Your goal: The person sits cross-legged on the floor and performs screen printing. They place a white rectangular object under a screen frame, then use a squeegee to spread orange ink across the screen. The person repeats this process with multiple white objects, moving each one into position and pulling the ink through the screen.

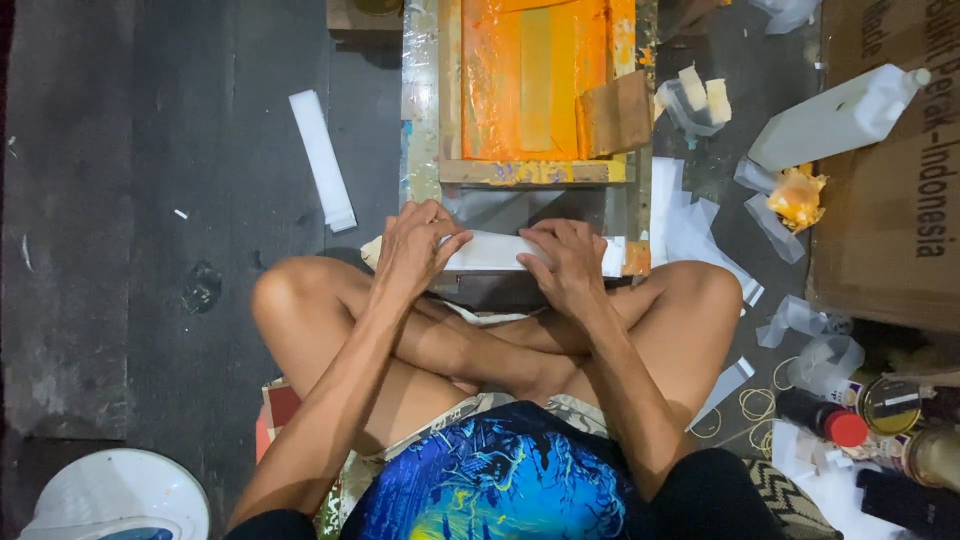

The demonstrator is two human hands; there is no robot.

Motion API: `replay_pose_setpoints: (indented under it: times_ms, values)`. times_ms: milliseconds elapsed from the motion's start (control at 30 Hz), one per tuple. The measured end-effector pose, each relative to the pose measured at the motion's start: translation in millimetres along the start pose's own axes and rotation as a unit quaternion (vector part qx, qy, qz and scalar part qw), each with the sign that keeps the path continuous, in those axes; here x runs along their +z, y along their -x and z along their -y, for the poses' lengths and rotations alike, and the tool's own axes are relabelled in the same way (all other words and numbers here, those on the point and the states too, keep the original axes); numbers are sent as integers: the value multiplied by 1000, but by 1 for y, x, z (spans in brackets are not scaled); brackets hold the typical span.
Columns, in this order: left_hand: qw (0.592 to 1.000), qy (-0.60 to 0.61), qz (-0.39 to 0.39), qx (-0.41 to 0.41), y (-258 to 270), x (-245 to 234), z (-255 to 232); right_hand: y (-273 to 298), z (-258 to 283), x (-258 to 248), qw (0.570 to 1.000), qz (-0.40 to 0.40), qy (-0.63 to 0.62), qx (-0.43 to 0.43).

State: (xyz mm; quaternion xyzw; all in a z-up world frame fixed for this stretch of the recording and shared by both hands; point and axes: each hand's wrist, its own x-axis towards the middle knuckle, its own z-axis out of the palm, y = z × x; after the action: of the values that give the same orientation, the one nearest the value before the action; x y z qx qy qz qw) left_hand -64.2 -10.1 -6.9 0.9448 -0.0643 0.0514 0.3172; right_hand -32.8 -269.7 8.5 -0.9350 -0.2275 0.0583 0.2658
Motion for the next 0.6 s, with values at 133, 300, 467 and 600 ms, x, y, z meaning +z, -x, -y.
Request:
replay_pose_setpoints:
  times_ms: [133, 300, 467, 600]
  values:
    - [1000, -4, -22, 20, -1, -10, -16, 0, -12, 12, 1000, -8, 3, -7]
    - [986, 155, -34, 42, -4, -11, -40, -1, -15, 15, 1000, -6, 5, -5]
    - [974, 222, -41, 14, -6, -13, -52, 2, -11, 4, 996, -60, 46, -38]
    - [964, 253, -75, -25, -11, -22, -61, 8, -22, -16, 997, -62, -21, -39]
